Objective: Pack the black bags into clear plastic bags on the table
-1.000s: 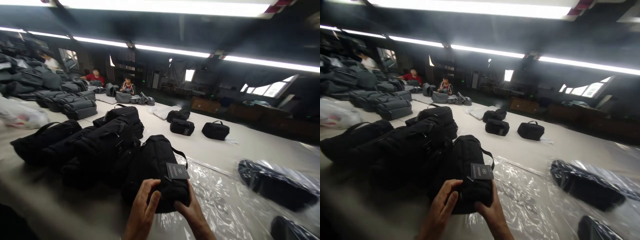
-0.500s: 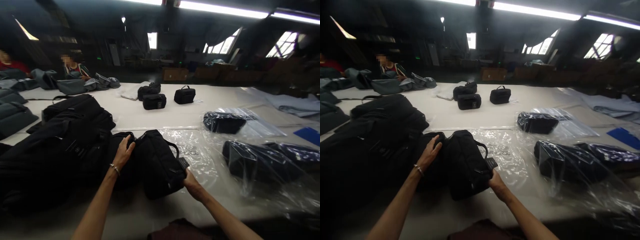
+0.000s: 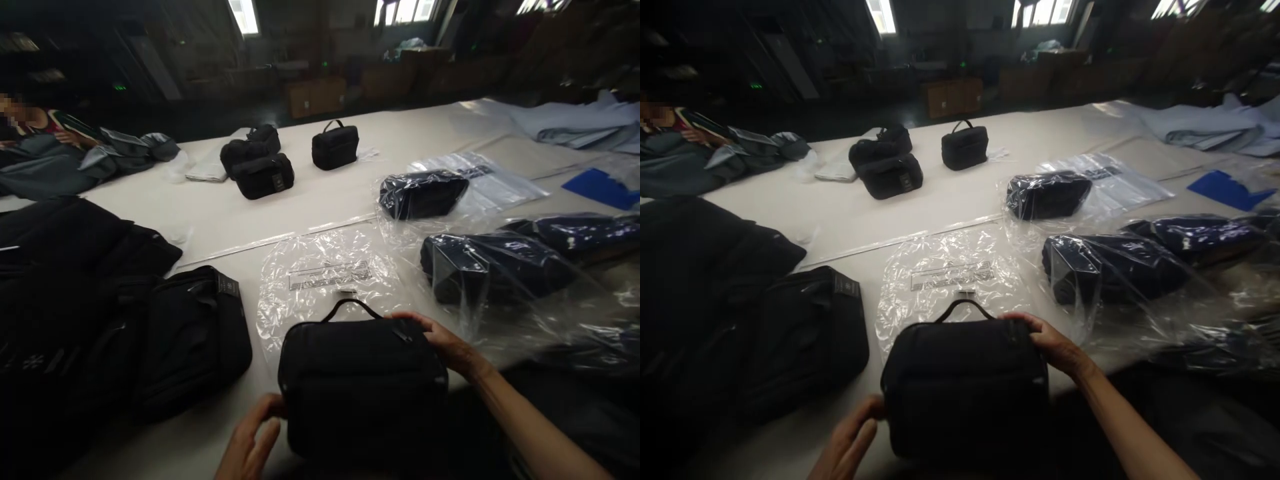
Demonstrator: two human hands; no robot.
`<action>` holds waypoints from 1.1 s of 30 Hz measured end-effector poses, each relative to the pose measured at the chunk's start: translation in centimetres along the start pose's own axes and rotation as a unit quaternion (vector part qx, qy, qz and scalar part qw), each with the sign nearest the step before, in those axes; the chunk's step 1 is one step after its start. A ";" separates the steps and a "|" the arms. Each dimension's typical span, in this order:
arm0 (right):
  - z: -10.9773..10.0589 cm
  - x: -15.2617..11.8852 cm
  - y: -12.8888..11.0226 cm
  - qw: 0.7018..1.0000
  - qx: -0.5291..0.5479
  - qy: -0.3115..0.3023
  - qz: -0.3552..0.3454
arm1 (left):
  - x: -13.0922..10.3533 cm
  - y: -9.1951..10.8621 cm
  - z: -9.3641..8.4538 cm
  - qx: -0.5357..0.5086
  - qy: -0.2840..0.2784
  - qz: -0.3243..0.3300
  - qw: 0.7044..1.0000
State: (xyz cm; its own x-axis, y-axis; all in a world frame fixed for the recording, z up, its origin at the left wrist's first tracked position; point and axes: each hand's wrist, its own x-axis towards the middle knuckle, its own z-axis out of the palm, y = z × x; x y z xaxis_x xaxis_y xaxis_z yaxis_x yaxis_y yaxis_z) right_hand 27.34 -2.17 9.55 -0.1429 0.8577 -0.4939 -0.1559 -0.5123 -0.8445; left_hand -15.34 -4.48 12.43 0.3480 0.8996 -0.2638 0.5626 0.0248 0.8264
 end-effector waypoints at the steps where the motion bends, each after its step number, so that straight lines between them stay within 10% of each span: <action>1: -0.8 -0.5 0.6 1.000 -0.006 -0.003 0.004 | -0.8 -0.6 0.8 -0.009 -0.022 -0.020 1.000; 7: -1.7 -3.6 3.3 0.997 0.031 -0.062 0.024 | 2.0 -2.0 1.1 0.016 0.117 -0.061 0.991; 15: -1.2 1.4 -0.9 0.986 -0.142 -0.085 -0.033 | 9.5 7.9 3.1 0.057 -0.244 0.031 0.968; 23: 4.4 7.0 -4.3 0.848 -0.322 -0.419 -0.043 | 7.9 8.3 6.2 0.093 -0.199 0.065 0.973; 29: 0.8 6.7 -4.1 0.822 -0.433 -0.365 -0.063 | 7.9 6.2 6.2 0.137 -0.162 0.055 0.976; 33: -0.7 5.0 -3.6 0.878 -0.391 -0.269 -0.066 | 8.2 5.5 6.5 0.155 -0.151 0.062 0.974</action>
State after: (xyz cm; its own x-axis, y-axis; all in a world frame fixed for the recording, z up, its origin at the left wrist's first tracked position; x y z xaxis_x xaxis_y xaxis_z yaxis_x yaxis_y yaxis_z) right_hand 27.90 3.97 9.97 -0.6472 0.6554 -0.3892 0.4824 -0.0431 -0.8749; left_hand -4.51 0.19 11.54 0.6068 0.7163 -0.3445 0.6846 -0.2509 0.6843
